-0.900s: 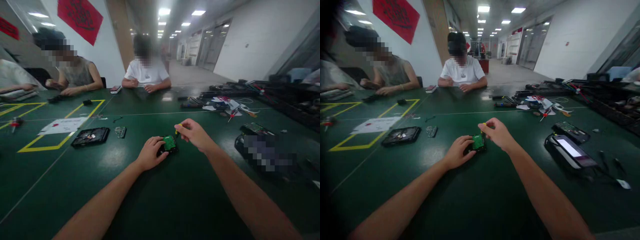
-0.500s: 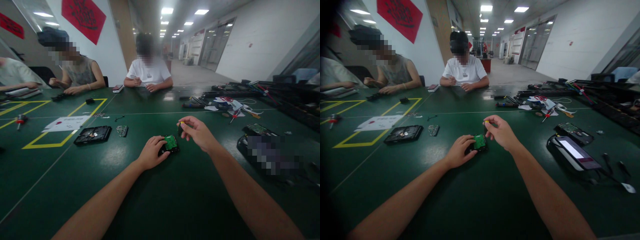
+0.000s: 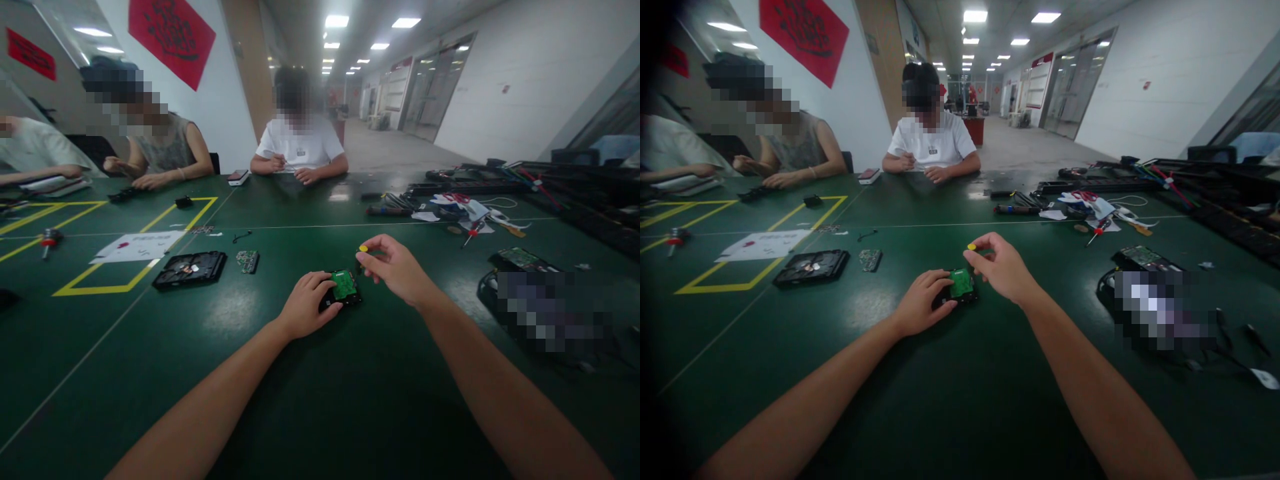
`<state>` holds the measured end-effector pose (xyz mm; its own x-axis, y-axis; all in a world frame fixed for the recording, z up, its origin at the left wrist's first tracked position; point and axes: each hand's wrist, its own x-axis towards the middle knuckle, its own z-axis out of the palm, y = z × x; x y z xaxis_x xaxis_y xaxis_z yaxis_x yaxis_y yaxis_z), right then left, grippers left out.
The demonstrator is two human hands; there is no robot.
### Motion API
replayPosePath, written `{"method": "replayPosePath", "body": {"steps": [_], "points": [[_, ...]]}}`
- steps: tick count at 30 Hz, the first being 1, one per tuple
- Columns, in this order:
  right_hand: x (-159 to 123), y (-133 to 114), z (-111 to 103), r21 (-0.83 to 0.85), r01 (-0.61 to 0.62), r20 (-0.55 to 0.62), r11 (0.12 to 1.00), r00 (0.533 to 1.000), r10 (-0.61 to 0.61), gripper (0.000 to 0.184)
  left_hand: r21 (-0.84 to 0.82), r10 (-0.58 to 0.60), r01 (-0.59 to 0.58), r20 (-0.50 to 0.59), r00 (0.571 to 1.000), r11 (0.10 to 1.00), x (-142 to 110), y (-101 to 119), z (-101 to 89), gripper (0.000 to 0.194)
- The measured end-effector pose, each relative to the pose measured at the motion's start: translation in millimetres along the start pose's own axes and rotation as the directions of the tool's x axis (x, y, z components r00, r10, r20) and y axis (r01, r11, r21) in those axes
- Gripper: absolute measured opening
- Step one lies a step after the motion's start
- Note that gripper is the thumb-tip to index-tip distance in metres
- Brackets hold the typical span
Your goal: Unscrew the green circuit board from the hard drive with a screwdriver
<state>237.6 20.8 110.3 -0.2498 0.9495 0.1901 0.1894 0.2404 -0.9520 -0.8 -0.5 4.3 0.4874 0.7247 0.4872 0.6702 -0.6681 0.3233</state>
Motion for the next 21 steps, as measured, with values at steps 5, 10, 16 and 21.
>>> {"method": "replayPosePath", "body": {"steps": [5, 10, 16, 21], "points": [[-0.1, 1.4, -1.8, -0.074, -0.011, -0.031, 0.997, 0.999, 0.008, 0.039, 0.001, 0.003, -0.003, 0.006, 1.0, 1.0, 0.1, 0.1, 0.1, 0.044], [0.2, 1.2, -2.3, -0.027, 0.009, 0.021, 1.0, 1.0, -0.008, 0.026, -0.012, 0.004, -0.004, -0.007, 1.0, 1.0, -0.2, -1.5, 1.7, 0.044], [1.5, 3.2, 1.0, 0.182, -0.067, 0.058, 0.981, 0.997, 0.057, 0.027, -0.009, 0.003, -0.003, 0.001, 1.0, 1.0, -0.9, -1.4, 0.9, 0.045], [0.8, -2.2, -0.8, 0.099, -0.051, 0.068, 0.994, 0.997, 0.045, 0.03, -0.004, -0.001, 0.001, 0.006, 1.0, 1.0, -0.3, -0.1, 0.2, 0.045]]}}
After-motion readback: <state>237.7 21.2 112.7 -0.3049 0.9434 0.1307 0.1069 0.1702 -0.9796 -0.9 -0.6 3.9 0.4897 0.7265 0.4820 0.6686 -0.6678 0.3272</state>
